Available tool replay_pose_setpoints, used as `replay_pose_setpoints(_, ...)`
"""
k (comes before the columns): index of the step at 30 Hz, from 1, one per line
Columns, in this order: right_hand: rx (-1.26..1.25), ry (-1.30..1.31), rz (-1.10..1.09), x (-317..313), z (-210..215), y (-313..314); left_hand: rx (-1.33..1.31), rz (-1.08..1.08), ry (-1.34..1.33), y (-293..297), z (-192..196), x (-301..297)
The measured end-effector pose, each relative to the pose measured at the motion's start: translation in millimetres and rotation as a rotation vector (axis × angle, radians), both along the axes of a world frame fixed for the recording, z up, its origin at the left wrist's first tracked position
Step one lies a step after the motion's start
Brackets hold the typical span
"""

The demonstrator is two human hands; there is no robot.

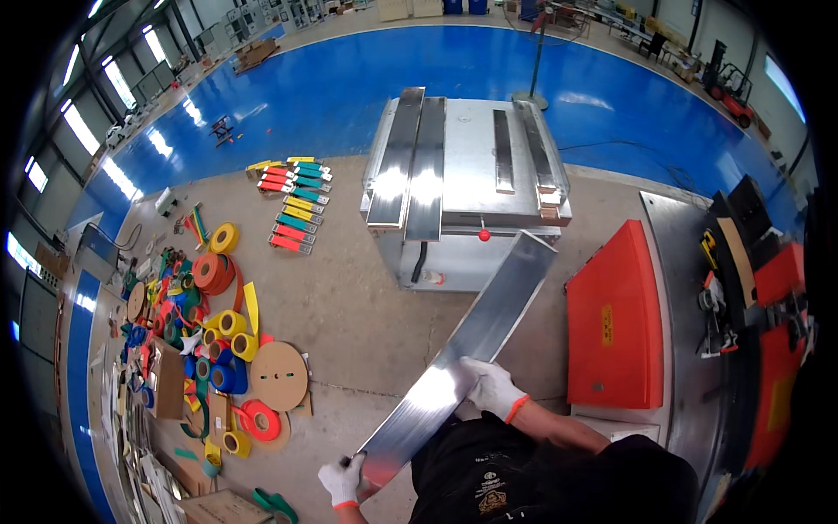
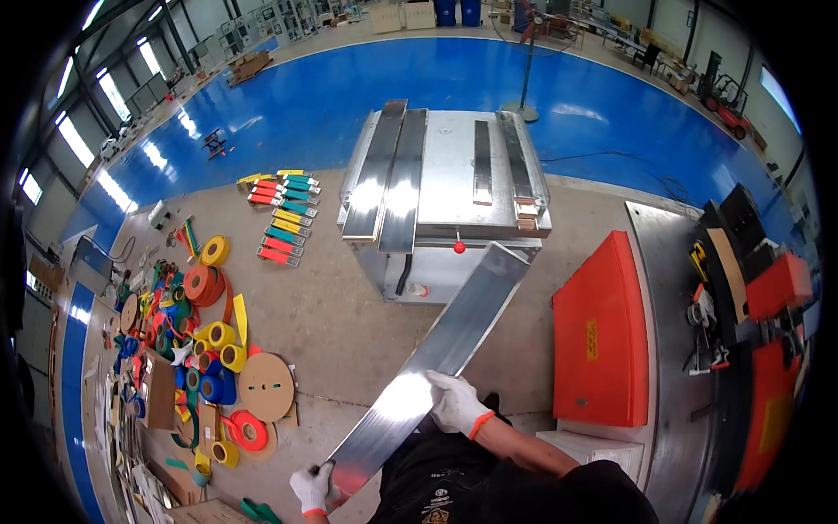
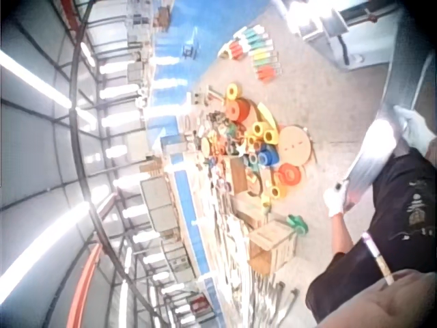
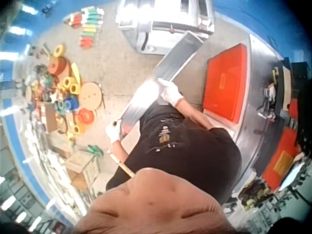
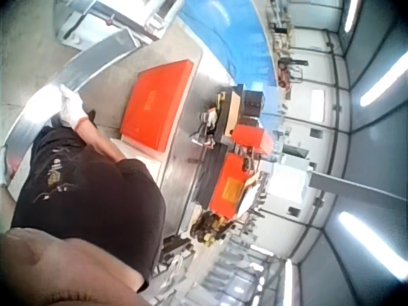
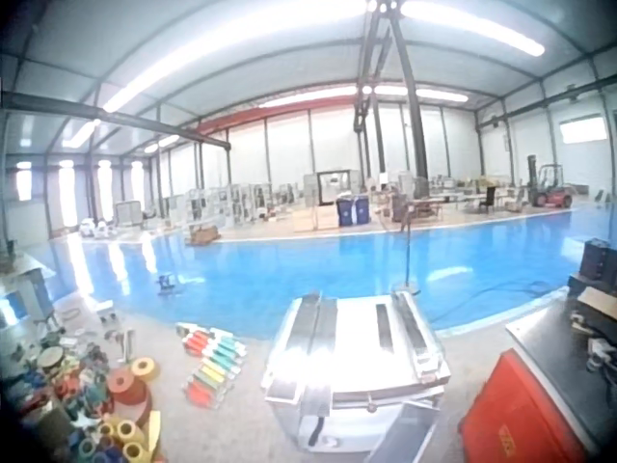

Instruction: The person processes metal sheets by feeding them into a bending machine, then moves to a second machine to bend the edges. They repeat this cycle for multiple sheets, stacking the finished pieces on a nearby table.

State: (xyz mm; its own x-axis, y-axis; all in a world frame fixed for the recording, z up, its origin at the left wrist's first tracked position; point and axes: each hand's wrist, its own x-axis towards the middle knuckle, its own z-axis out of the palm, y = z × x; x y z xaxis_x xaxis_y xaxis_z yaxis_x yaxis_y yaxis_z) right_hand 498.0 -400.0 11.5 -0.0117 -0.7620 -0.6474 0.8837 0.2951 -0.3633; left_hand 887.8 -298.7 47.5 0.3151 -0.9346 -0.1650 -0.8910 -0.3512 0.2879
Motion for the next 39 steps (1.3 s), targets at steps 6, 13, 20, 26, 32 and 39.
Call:
replay_pose_setpoints(6,0.162,0.086,0.332,13.6,-8.5,-95.4,0.306,0.224,0.051,-6.3,58.5,-49.2)
replay_pose_setpoints(13,0.181,0.194,0.464,-53.8,53.3,-205.5,0.19,0.356,0.009,-79.8,74.5,-147.9)
replay_pose_setpoints(20,0.186,0.165,0.423,-144.7,62.5,-307.5,0.219,0.317,-0.029,-189.4,79.4,-246.0)
replay_pose_setpoints(26,0.13,0.203,0.424,-174.6,75.0,-376.9,0.02,0.428,-0.056,-245.4,43.1,-288.7)
replay_pose_setpoints(32,0.079,0.233,0.377,-160.2,24.9,-434.8,0.098,0.433,-0.061,-307.0,61.2,-325.9)
replay_pose_setpoints(39,-0.059,0.84,0.83,-170.5,52.1,-428.3,0.155,0.333,0.207,-380.4,58.1,-339.0)
